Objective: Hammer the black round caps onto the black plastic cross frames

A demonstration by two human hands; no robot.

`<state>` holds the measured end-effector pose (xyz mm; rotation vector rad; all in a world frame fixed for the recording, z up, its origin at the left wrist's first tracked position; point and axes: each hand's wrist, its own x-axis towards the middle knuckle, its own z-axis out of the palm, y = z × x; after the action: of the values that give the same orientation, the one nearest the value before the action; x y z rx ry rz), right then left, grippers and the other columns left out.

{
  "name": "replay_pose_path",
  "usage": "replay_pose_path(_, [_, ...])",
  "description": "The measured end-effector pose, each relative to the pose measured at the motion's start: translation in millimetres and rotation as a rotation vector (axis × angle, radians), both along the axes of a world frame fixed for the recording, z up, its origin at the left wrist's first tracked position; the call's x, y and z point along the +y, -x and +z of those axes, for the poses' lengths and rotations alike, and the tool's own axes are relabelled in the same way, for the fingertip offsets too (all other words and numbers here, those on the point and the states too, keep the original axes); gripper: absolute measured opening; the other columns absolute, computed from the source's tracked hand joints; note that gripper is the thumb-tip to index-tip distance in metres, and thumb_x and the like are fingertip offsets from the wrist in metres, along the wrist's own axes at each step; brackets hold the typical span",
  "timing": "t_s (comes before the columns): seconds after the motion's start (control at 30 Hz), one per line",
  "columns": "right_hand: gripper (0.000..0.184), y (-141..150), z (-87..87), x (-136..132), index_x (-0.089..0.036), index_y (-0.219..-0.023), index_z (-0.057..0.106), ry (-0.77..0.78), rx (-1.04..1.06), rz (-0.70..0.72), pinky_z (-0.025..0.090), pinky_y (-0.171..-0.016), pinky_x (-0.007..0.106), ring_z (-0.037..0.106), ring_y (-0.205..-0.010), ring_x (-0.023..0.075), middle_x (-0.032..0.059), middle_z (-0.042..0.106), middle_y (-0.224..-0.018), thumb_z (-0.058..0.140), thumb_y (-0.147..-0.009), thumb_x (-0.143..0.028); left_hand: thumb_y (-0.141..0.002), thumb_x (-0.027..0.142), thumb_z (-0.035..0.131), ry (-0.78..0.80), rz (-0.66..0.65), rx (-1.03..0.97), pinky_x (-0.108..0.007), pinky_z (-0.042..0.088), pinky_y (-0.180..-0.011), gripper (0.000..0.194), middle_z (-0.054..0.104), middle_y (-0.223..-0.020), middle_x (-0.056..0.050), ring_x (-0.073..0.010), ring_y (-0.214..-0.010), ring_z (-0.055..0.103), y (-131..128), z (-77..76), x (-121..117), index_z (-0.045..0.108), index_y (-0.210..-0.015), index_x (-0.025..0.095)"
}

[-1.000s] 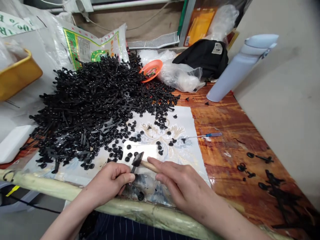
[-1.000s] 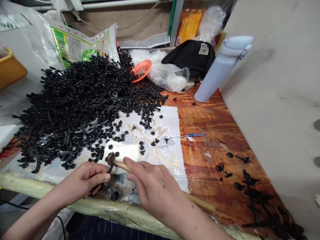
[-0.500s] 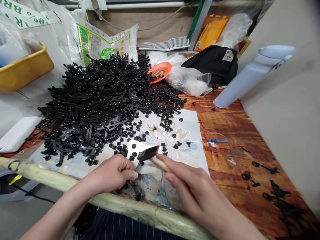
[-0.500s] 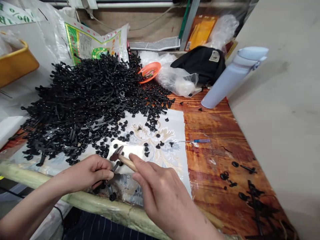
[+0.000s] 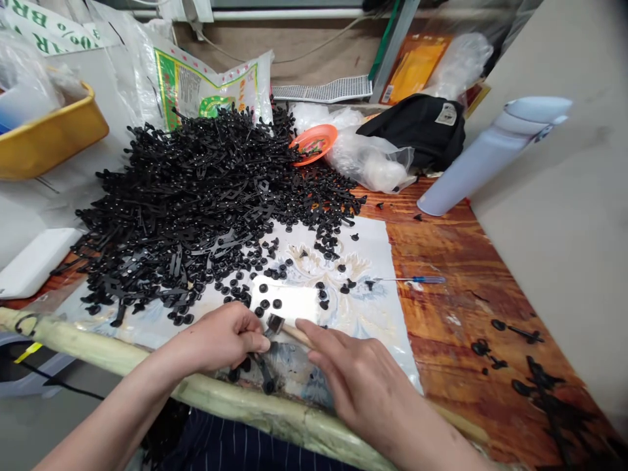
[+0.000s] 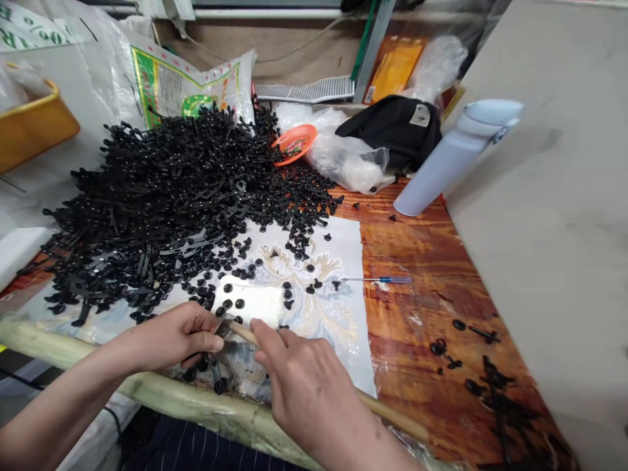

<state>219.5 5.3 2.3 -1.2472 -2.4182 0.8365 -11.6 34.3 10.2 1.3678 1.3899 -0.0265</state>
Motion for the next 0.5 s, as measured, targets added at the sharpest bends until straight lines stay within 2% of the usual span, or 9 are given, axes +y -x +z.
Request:
replay_pose_path(0.1, [0.036, -2, 5.1, 6, -0.025, -0.129, 0.051, 0.110, 0.095, -0.033, 0.043, -0.057, 0.030, 0.060, -0.063, 0.0192, 0.0033, 0.065, -0.076, 0.035, -0.097, -0.025, -0.075, 0.040, 0.054, -0.014, -0.004, -0.001, -0.023, 0.026, -0.042, 0.035, 0.041, -0.038, 0.007, -0.0107, -0.038, 0.033, 1, -2.3, -1, 0.043, -0.047, 0.022])
replay_pose_path(0.2, [0.023, -1, 15.2, 17, -0.022, -0.108, 0.058, 0.194, 0.288, -0.139, 0.038, -0.054, 0.025, 0.050, -0.058, 0.0145, -0.0023, 0.053, -0.066, 0.039, -0.096, -0.029, -0.076, 0.039, 0.053, -0.045, -0.011, -0.003, -0.024, 0.024, -0.043, 0.035, 0.038, -0.039, 0.007, -0.0108, -0.039, 0.032, 1, -1.7, -2, 0.042, -0.047, 0.022])
replay_pose_path(0.27, [0.015, 7, 18.6, 25, -0.019, -0.089, 0.059, 0.219, 0.341, -0.227, 0.037, -0.057, 0.025, 0.047, -0.061, 0.0141, -0.0021, 0.051, -0.067, 0.049, -0.090, -0.031, -0.077, 0.037, 0.053, -0.076, -0.013, -0.008, -0.024, 0.022, -0.044, 0.035, 0.036, -0.041, 0.008, -0.0111, -0.042, 0.031, -1, 2.6, -4, 0.039, -0.048, 0.022])
replay_pose_path(0.33, [0.011, 17, 16.6, 31, -0.019, -0.077, 0.057, 0.301, 0.343, -0.289, 0.037, -0.058, 0.025, 0.046, -0.063, 0.0138, -0.0022, 0.051, -0.068, 0.060, -0.080, -0.029, -0.077, 0.034, 0.055, -0.139, -0.049, -0.009, -0.025, 0.019, -0.045, 0.037, 0.032, -0.043, 0.008, -0.0115, -0.045, 0.030, -3, 10.0, -8, 0.036, -0.048, 0.022])
replay_pose_path(0.43, [0.019, 32, 9.0, 34, -0.018, -0.076, 0.056, 0.607, 0.427, -0.232, 0.033, -0.053, 0.023, 0.040, -0.057, 0.0110, -0.0052, 0.047, -0.064, 0.069, -0.070, -0.029, -0.076, 0.029, 0.060, -0.303, -0.160, 0.018, -0.027, 0.020, -0.051, 0.038, 0.032, -0.044, 0.007, -0.0123, -0.048, 0.031, -5, 22.8, -16, 0.040, -0.045, 0.021])
replay_pose_path(0.5, [0.023, 36, 6.7, 32, -0.017, -0.077, 0.058, 0.809, 0.508, -0.133, 0.030, -0.051, 0.022, 0.038, -0.054, 0.0093, -0.0063, 0.046, -0.061, 0.072, -0.067, -0.032, -0.071, 0.027, 0.067, -0.330, -0.069, -0.015, -0.028, 0.023, -0.056, 0.034, 0.039, -0.044, 0.006, -0.0132, -0.051, 0.037, -4, 29.4, -23, 0.049, -0.044, 0.021])
